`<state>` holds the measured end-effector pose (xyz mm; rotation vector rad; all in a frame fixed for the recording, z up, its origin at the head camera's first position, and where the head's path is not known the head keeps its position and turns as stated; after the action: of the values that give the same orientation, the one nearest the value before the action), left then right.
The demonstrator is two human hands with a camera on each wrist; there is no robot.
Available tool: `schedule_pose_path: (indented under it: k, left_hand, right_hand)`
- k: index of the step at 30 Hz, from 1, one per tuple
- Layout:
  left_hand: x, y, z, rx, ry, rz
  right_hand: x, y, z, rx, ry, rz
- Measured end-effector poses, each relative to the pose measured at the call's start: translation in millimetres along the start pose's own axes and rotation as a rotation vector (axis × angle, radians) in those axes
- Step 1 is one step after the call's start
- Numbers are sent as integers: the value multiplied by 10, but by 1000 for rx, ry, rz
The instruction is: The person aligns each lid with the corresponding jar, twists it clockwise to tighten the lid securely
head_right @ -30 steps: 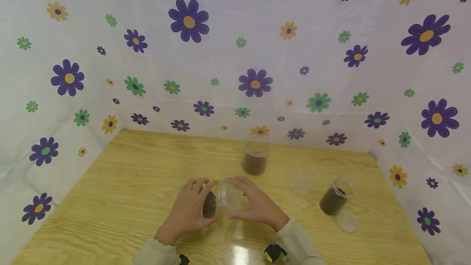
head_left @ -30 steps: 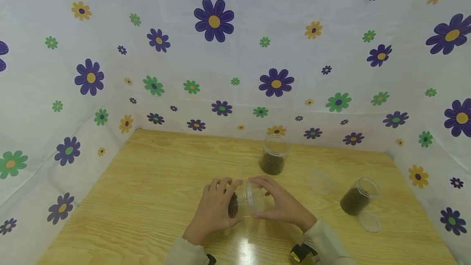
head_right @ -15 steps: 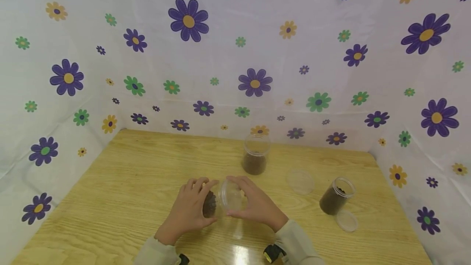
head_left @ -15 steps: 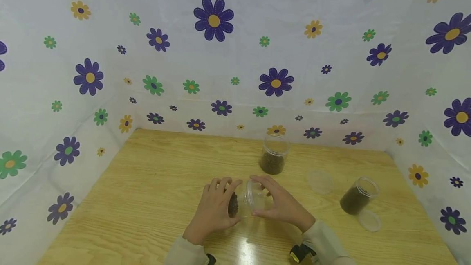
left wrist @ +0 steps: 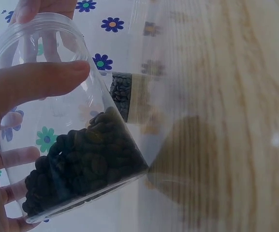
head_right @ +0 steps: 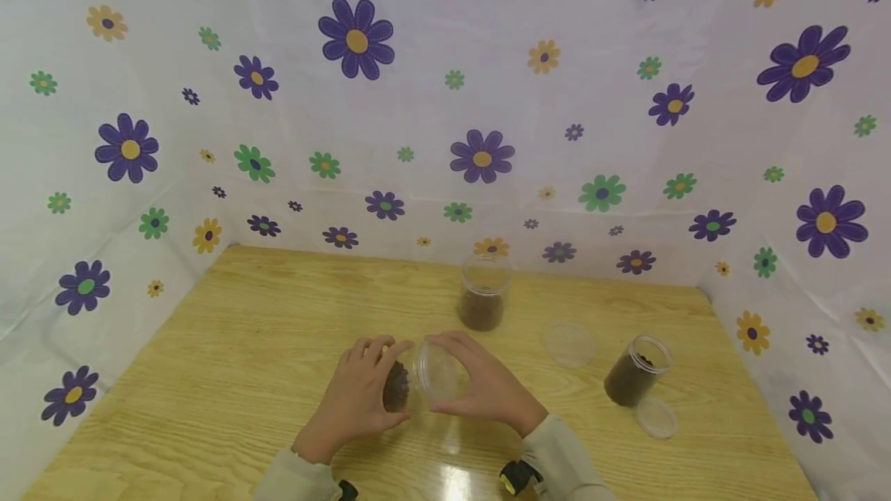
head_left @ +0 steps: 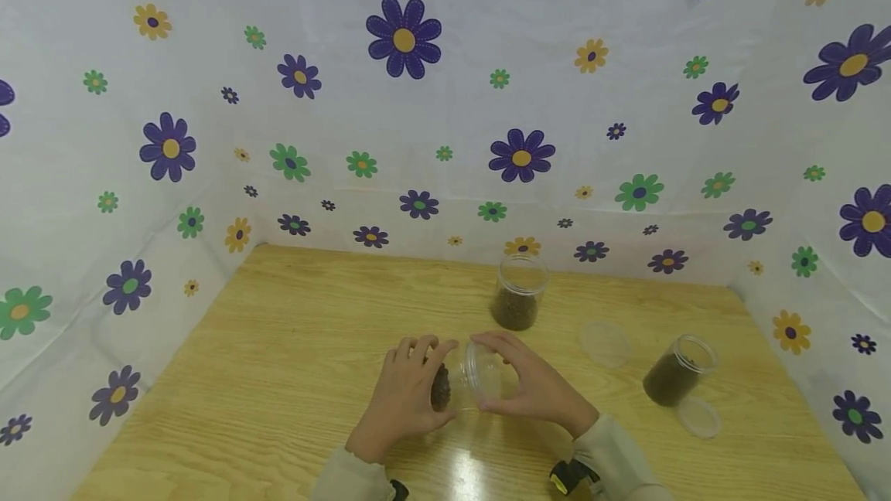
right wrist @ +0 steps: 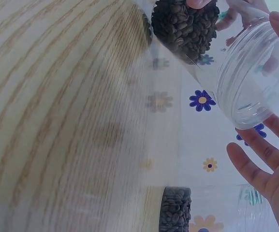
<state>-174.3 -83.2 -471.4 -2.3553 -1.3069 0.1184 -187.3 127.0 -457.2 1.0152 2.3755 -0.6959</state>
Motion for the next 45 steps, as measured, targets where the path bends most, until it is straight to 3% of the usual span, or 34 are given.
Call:
schedule_pose_path:
  k: [13,35,45]
  left_hand:
    - [-10,-10,-3,18,-19,12]
    - [-12,-4,12,18,-22,9]
    - [-8,-6,6,7,-33,10]
  right_hand:
    - [-14,-21,-15,-3,-16,-17]
    - [4,-19,7,-40,-34,133]
    - [-30,-26,-67,-59,65,-37]
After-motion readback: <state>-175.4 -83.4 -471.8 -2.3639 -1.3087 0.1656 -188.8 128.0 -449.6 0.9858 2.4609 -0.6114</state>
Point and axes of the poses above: each hand's wrist, its own y-axis away from the middle knuckle, its own z-axis out of the palm, x = y × z, the point moved 2 cm from there along -y, towards the middle knuckle, and after that the axes turned 4 degrees about y, right-handed, at the moved point
